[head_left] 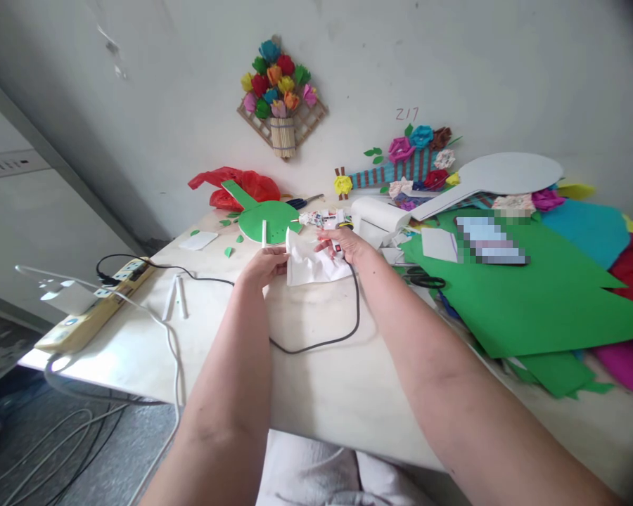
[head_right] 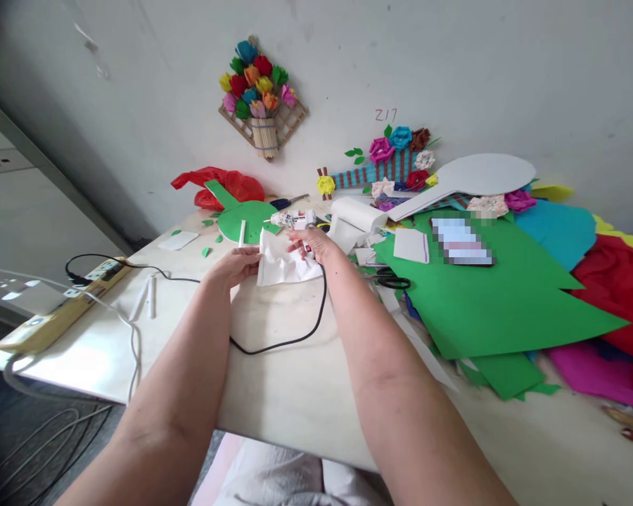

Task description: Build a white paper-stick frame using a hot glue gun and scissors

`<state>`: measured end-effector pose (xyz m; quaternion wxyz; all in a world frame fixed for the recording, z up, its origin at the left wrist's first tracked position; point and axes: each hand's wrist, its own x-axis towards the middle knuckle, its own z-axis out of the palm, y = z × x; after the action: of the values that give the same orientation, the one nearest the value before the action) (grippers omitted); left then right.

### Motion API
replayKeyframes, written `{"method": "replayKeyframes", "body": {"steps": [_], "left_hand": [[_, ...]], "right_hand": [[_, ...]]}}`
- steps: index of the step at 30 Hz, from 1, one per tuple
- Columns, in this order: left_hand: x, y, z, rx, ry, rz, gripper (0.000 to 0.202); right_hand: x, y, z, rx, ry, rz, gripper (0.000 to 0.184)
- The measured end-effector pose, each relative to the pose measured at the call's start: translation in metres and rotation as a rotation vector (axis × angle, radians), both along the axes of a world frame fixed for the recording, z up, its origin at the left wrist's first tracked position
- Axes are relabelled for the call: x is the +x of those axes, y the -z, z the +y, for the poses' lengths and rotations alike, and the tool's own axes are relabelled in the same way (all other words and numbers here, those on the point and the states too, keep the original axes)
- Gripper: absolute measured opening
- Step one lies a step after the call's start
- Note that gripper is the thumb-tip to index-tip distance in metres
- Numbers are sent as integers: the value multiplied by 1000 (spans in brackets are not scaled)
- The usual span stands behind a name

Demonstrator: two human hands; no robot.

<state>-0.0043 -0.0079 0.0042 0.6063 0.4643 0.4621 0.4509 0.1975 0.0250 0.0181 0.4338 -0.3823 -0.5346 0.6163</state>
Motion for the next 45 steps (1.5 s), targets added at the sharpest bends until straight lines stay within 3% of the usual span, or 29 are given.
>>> {"method": "replayKeyframes", "body": {"steps": [13,37,45], "left_hand": [[-6,-1,0,15,76,-44,24],[-7,1,2,11,100,-67,26],[-9,2,3,22,127,-65,27]], "right_hand": [[13,7,9,45,-106,-179,27],[2,3,2,49,35,-289,20],[1,7,6,45,3,-283,22]]}}
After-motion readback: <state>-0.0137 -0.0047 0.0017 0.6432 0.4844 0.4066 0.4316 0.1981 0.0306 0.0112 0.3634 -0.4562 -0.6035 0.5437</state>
